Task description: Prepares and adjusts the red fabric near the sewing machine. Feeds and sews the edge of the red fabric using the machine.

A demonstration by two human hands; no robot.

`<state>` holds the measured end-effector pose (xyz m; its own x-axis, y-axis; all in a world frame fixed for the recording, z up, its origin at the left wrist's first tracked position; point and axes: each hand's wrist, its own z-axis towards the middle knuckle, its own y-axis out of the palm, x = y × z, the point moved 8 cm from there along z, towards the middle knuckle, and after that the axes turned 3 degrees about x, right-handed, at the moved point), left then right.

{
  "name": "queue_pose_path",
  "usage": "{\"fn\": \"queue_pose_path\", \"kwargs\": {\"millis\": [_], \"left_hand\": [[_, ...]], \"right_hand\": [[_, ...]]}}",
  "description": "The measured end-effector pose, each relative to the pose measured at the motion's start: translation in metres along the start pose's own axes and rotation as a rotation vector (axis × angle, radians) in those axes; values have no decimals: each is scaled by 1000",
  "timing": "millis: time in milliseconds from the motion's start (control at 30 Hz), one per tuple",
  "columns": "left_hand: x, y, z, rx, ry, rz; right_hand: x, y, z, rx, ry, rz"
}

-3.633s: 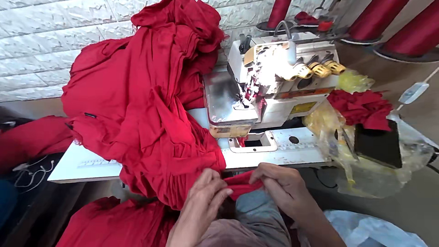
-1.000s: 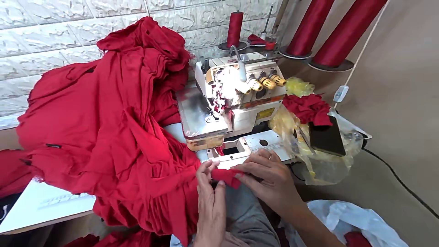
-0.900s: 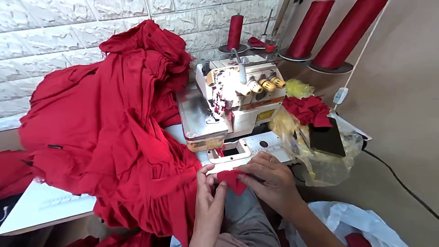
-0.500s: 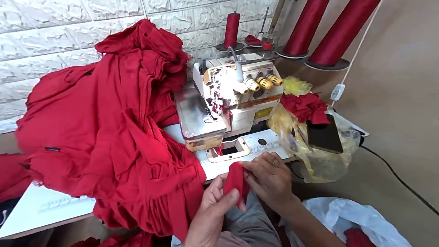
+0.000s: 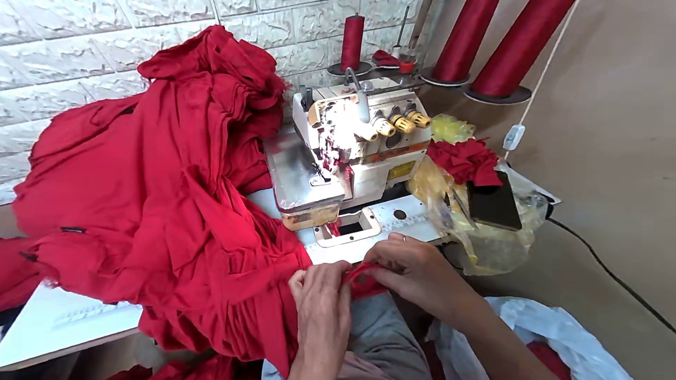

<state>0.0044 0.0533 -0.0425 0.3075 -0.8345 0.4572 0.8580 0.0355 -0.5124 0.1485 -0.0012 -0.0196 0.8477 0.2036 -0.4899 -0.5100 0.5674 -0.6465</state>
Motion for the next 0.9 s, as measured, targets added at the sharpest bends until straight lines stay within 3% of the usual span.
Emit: {"fn": "queue_pose_path", "kwargs": {"millis": [167,367,533,700,900], "left_hand": [[-3,-3,-3,-57,-3,-53],[-12,-17,-5,-81,-107,-127],[-9,-71,4,-121,-173,-68],[-24,-114,17,-71,-52,215],[-61,-103,16,-142,108,440]], "right_hand": [[7,11,0,-160,43,118],[9,20,-2,-194,58,200],[-15,43,9,-152,-32,438],[-53,68,36,-31,-255,420],[-54,100,51,-66,-304,321]]}}
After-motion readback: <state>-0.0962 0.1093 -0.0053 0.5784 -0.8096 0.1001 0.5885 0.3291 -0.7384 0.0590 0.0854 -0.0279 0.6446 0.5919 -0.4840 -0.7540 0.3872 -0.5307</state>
